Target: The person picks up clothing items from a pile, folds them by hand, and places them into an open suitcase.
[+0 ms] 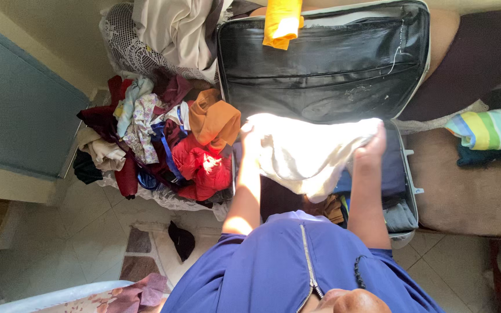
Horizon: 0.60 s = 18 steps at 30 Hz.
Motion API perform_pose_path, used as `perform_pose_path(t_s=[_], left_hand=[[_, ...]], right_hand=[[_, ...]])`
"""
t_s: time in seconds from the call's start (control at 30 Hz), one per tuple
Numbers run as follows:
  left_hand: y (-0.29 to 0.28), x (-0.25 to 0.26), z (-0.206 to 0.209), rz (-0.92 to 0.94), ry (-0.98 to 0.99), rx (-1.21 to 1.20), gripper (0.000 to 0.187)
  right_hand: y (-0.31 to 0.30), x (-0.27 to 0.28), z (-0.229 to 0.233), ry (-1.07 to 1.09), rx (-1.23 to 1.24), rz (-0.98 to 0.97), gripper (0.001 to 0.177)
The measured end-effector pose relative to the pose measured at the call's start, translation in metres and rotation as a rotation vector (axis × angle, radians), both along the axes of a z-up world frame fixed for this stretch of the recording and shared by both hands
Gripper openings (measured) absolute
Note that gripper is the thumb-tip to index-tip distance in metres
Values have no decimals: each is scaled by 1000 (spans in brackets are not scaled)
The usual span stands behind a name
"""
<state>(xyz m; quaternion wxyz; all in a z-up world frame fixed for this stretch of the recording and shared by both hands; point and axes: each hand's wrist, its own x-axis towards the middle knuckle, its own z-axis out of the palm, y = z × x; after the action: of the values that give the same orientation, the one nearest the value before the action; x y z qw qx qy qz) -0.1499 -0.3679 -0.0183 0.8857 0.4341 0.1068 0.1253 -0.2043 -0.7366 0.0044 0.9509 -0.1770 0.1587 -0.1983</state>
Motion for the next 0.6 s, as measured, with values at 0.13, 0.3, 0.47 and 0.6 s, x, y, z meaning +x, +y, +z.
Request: perform_pose_path(t_s=[0.13,0.3,0.47,0.6], left_hand=[[-44,-24,27,-272,-56,255,14],[-98,-32,42,-291,-42,316,16],[-113,-54,63,-425,-53,340,14],[-113,-60,71,-405,-137,384,17]], right_hand=[[51,-7,4,61,-255,98,19],[115,-27,53,73,-656,122,18],[146,-39,80,2,-1028,165,13],[149,-36,82,44,-1006,188,14]])
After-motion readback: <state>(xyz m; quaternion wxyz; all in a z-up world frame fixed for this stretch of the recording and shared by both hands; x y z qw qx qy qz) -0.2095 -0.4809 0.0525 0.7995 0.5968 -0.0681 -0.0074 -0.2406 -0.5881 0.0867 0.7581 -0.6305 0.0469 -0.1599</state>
